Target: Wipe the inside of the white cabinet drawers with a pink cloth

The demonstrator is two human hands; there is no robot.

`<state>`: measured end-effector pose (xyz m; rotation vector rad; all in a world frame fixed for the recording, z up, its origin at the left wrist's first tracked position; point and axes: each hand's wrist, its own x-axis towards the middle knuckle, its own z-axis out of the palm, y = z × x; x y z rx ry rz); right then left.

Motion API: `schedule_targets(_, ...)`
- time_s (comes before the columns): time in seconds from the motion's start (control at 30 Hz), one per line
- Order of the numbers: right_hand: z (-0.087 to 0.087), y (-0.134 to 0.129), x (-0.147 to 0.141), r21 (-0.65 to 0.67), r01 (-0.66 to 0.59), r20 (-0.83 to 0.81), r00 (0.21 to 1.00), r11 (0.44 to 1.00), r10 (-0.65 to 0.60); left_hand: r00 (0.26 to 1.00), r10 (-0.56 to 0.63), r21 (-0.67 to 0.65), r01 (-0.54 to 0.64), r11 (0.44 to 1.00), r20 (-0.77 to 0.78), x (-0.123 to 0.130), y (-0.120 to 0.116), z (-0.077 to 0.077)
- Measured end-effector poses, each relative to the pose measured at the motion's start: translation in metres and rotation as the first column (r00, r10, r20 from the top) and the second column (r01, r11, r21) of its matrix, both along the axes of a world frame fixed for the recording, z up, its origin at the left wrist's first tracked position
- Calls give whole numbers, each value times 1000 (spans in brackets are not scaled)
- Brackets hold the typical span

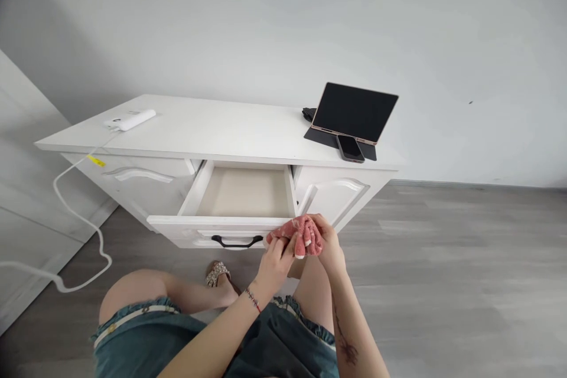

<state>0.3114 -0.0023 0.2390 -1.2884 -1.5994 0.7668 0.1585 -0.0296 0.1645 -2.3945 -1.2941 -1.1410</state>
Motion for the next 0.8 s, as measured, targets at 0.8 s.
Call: schedule_targets(0.8, 5, 3, -9, -20, 88, -36, 995, 996, -88, 862, 242, -53, -295, 954, -445, -141, -29, -42)
